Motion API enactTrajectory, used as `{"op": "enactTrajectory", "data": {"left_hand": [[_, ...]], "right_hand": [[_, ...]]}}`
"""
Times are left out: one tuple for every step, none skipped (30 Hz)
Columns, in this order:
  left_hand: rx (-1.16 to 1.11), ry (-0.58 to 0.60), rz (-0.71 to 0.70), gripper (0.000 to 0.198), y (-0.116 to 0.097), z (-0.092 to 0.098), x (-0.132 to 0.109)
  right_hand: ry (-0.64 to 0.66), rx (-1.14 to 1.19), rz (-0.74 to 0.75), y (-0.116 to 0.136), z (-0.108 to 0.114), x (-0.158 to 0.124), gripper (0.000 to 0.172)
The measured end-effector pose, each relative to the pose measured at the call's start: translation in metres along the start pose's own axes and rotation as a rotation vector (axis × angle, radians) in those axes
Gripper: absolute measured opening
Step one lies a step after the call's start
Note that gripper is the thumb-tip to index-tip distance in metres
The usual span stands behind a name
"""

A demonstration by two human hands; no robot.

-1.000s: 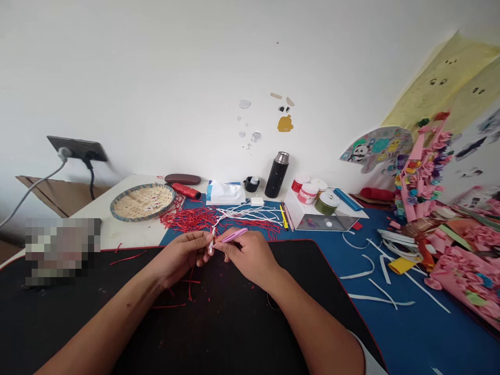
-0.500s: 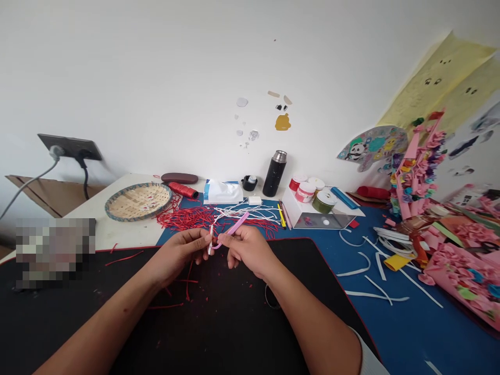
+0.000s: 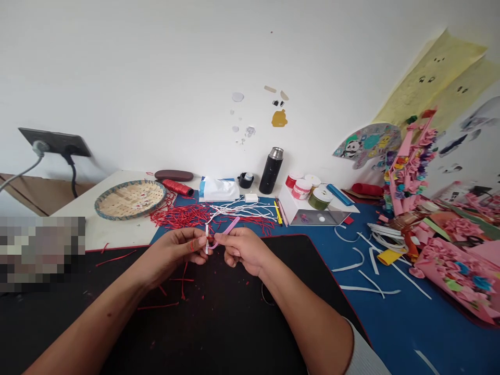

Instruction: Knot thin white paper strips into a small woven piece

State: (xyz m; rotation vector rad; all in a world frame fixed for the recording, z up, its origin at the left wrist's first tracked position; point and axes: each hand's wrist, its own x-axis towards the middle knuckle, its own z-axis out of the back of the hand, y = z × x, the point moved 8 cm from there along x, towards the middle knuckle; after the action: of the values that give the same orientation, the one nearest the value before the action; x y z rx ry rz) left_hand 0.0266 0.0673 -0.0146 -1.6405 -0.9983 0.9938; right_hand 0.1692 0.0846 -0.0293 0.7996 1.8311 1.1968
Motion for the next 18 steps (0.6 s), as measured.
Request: {"op": "enactTrajectory", "data": {"left_hand": [[0.003, 0.003, -0.004, 0.032, -0.0004, 0.0004, -0.0001], [0.01, 0.004, -0.005, 0.031, -0.0006, 0.0007, -0.0001], [0.017, 0.003, -0.004, 0.031, -0.0006, 0.001, 0.0], [0.024, 0.001, -0.003, 0.03, -0.0004, 0.0012, 0.0002], [0.03, -0.003, -0.001, 0.031, -0.0003, 0.0013, 0.0004], [0.036, -0.006, 0.0, 0.031, -0.0002, 0.0012, 0.0007], [0.042, -0.01, 0.0, 0.031, -0.0002, 0.0011, 0.001], [0.047, -0.013, 0.0, 0.031, -0.0002, 0.0009, 0.0012], [0.05, -0.017, 0.0, 0.031, -0.0001, 0.0007, 0.0013], [0.049, -0.022, -0.001, 0.031, 0.0, 0.0008, 0.0014], [0.042, -0.026, 0.0, 0.031, 0.0003, 0.0007, 0.0014], [0.026, -0.035, -0.004, 0.031, 0.0001, 0.0009, 0.0013], [0.008, -0.045, -0.009, 0.031, 0.0, 0.0012, 0.0012], [-0.009, -0.051, -0.007, 0.031, 0.0002, 0.0011, 0.001], [-0.02, -0.056, -0.008, 0.032, 0.0, 0.0009, 0.0008], [-0.033, -0.065, -0.009, 0.033, -0.0003, 0.0008, 0.0006], [-0.041, -0.071, -0.01, 0.034, -0.0009, 0.0007, 0.0005], [-0.044, -0.077, -0.009, 0.034, -0.0015, 0.0007, 0.0004]], "right_hand": [[0.001, -0.004, 0.0, -0.0003, 0.0001, 0.0001, 0.047], [0.005, -0.009, -0.001, -0.0007, -0.0002, 0.0001, 0.048], [0.011, -0.013, -0.002, -0.0011, -0.0007, 0.0001, 0.048], [0.016, -0.017, -0.003, -0.0014, -0.0012, 0.0001, 0.048], [0.022, -0.02, -0.005, -0.0015, -0.0017, -0.0001, 0.049], [0.026, -0.022, -0.007, -0.0016, -0.0023, -0.0003, 0.05], [0.029, -0.025, -0.008, -0.0015, -0.0027, -0.0005, 0.05], [0.033, -0.028, -0.009, -0.0013, -0.0031, -0.0007, 0.051], [0.037, -0.029, -0.008, -0.0008, -0.0037, -0.0009, 0.052], [0.043, -0.029, -0.003, -0.0001, -0.0043, -0.0011, 0.053], [0.048, -0.03, 0.005, 0.0007, -0.0049, -0.0011, 0.053], [0.053, -0.031, 0.014, 0.0015, -0.0055, -0.0011, 0.054], [0.059, -0.035, 0.022, 0.002, -0.0062, -0.001, 0.055], [0.065, -0.043, 0.03, 0.0021, -0.0068, -0.0008, 0.056], [0.071, -0.057, 0.033, 0.0019, -0.0075, -0.0005, 0.056], [0.076, -0.079, 0.036, 0.0014, -0.0081, -0.0002, 0.056], [0.078, -0.11, 0.04, 0.001, -0.0085, 0.0001, 0.056], [0.078, -0.147, 0.049, 0.001, -0.0087, 0.0004, 0.057]]}}
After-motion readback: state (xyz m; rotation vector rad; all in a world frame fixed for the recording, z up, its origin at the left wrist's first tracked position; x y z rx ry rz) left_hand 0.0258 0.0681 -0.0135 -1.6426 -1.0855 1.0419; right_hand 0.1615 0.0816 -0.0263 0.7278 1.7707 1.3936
